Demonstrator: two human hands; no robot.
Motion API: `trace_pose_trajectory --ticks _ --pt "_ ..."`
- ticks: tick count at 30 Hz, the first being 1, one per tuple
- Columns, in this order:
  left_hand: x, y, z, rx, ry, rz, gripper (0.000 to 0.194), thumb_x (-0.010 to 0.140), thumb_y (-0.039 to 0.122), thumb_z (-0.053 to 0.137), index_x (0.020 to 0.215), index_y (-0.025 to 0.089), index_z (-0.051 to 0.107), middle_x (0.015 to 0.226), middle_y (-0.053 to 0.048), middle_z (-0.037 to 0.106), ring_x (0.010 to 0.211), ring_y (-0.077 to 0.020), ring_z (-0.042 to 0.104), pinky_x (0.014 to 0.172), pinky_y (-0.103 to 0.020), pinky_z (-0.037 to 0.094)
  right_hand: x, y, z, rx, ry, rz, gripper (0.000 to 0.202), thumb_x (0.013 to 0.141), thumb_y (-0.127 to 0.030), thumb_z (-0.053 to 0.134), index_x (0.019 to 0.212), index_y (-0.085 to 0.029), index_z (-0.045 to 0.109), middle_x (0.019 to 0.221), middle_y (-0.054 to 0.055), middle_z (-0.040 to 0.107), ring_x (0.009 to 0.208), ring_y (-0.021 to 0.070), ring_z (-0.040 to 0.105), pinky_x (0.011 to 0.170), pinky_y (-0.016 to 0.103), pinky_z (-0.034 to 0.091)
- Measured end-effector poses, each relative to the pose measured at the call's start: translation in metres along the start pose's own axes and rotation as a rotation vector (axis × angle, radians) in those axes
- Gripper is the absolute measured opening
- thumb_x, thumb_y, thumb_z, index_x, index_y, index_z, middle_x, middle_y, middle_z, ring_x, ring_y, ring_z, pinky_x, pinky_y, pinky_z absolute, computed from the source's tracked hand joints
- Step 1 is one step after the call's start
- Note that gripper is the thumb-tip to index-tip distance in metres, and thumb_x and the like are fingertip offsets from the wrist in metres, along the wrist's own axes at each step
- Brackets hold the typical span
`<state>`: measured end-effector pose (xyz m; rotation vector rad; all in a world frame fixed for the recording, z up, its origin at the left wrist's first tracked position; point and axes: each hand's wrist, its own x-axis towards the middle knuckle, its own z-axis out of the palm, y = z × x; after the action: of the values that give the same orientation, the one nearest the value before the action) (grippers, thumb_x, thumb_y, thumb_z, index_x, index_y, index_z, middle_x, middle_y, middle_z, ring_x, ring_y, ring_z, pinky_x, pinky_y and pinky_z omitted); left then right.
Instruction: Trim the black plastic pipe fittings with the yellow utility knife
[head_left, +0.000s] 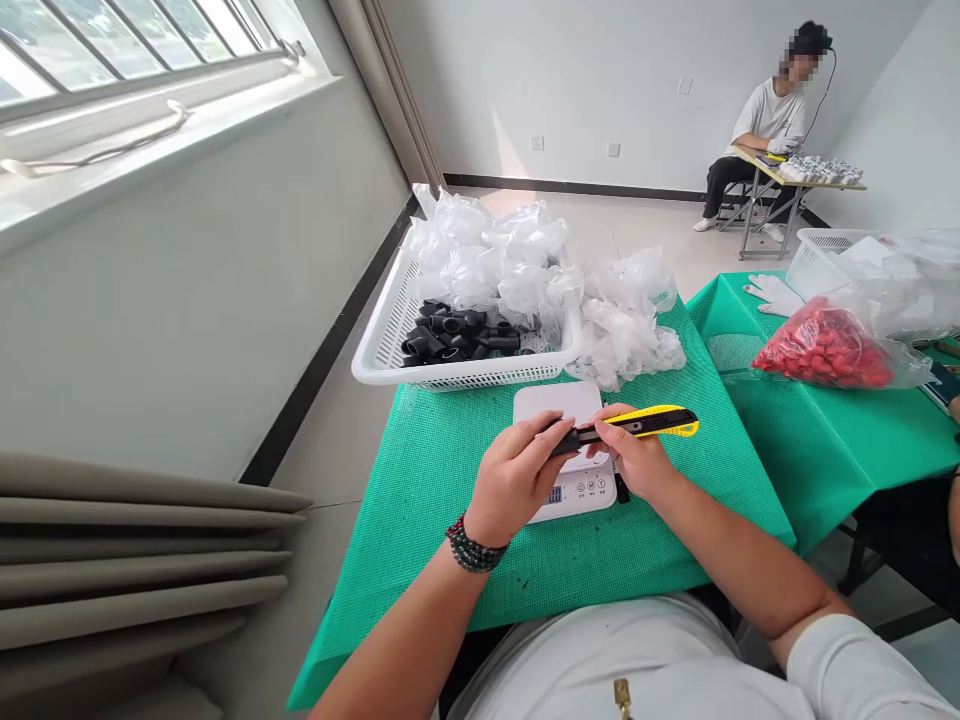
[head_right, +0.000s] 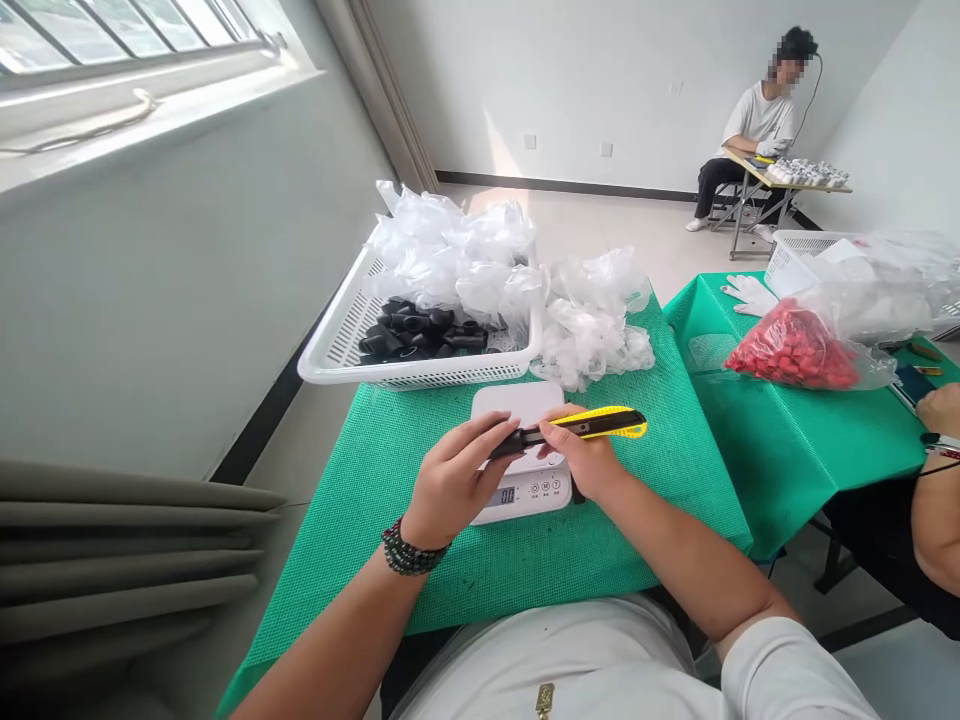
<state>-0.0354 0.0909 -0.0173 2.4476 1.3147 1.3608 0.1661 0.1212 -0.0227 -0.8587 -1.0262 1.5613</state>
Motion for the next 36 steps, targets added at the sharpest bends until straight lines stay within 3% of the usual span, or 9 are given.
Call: trace_pose_trajectory --ticks 3,7,14,18,22,27,30,33,36 --pt "0.002 0.001 -0.002 -0.094 -0.04 -0.038 0.03 0.106 0.027 0.061 0.134 0.022 0.07 0.131 -0.014 0.077 0.118 -0.0268 0.077 0.098 -0.038 0.065 0.0 -0.002 0.0 -0.017 -0.01 -0.002 0.035 0.075 -0.055 0.091 0.087 -0.024 0.079 0.084 -0.001 0.073 0.064 0.0121 0.068 0.062 0.028 0.06" --pt "0.007 0.007 -0.006 -0.232 -0.107 -0.153 0.025 0.105 0.029 0.058 0.124 0.02 0.071 0.115 -0.011 0.081 0.101 -0.0226 0.079 0.084 -0.031 0.064 0.003 -0.004 -0.002 -0.01 -0.065 0.025 0.039 0.074 -0.059 0.091 0.087 -0.024 0.078 0.091 0.001 0.078 0.078 0.0165 0.074 0.06 0.027 0.063" --pt "0.012 0.013 -0.008 -0.707 -0.201 -0.632 0.039 0.098 0.055 0.064 0.106 0.017 0.07 0.074 -0.003 0.075 0.053 -0.0144 0.066 0.054 -0.026 0.055 0.004 0.0 -0.001 -0.032 -0.117 0.023 0.044 0.077 -0.06 0.089 0.091 -0.022 0.073 0.074 0.0 0.077 0.066 0.0162 0.075 0.061 0.029 0.064" --pt "0.018 0.017 -0.007 -1.042 -0.197 -0.884 0.058 0.087 0.075 0.071 0.093 0.019 0.06 0.065 0.001 0.068 0.041 -0.0079 0.051 0.042 -0.019 0.039 0.002 -0.004 0.002 -0.102 -0.121 -0.023 0.04 0.078 -0.06 0.088 0.089 -0.023 0.076 0.09 0.001 0.078 0.076 0.0171 0.077 0.065 0.03 0.066" --pt "0.02 0.018 -0.005 -1.184 -0.204 -0.976 0.061 0.085 0.081 0.069 0.093 0.022 0.054 0.057 0.006 0.062 0.038 -0.0047 0.04 0.041 -0.016 0.029 0.001 -0.006 0.004 -0.101 -0.106 -0.037 0.041 0.078 -0.062 0.088 0.089 -0.024 0.077 0.095 0.002 0.079 0.079 0.0172 0.077 0.067 0.03 0.067" --pt "0.016 0.014 -0.004 -1.108 -0.241 -0.899 0.064 0.089 0.08 0.065 0.112 0.021 0.056 0.062 0.006 0.06 0.045 -0.0079 0.044 0.046 -0.02 0.037 0.003 -0.002 0.003 -0.066 -0.073 -0.034 0.043 0.077 -0.063 0.088 0.089 -0.023 0.074 0.082 0.001 0.077 0.069 0.0174 0.076 0.064 0.032 0.066" --pt "0.013 0.011 -0.004 -0.854 -0.234 -0.648 0.059 0.094 0.07 0.065 0.121 0.018 0.06 0.085 -0.004 0.07 0.062 -0.0125 0.059 0.058 -0.026 0.051 0.005 -0.001 0.002 0.013 -0.022 0.011 0.044 0.073 -0.06 0.091 0.088 -0.023 0.073 0.082 0.002 0.079 0.07 0.0187 0.078 0.063 0.03 0.065" --pt "0.011 0.01 -0.004 -0.505 -0.193 -0.389 0.046 0.093 0.049 0.074 0.127 0.02 0.064 0.111 -0.011 0.074 0.085 -0.0196 0.07 0.071 -0.03 0.059 0.005 -0.002 0.002 0.06 0.013 0.05 0.044 0.07 -0.056 0.094 0.087 -0.023 0.073 0.082 0.001 0.079 0.07 0.0187 0.078 0.061 0.029 0.064" --pt "0.008 0.006 -0.002 -0.231 -0.128 -0.194 0.029 0.099 0.028 0.064 0.127 0.021 0.067 0.115 -0.012 0.076 0.101 -0.0243 0.074 0.083 -0.035 0.063 0.006 -0.001 0.001 0.069 0.017 0.055 0.043 0.069 -0.054 0.095 0.087 -0.023 0.073 0.079 0.0 0.076 0.069 0.0184 0.076 0.06 0.03 0.064"
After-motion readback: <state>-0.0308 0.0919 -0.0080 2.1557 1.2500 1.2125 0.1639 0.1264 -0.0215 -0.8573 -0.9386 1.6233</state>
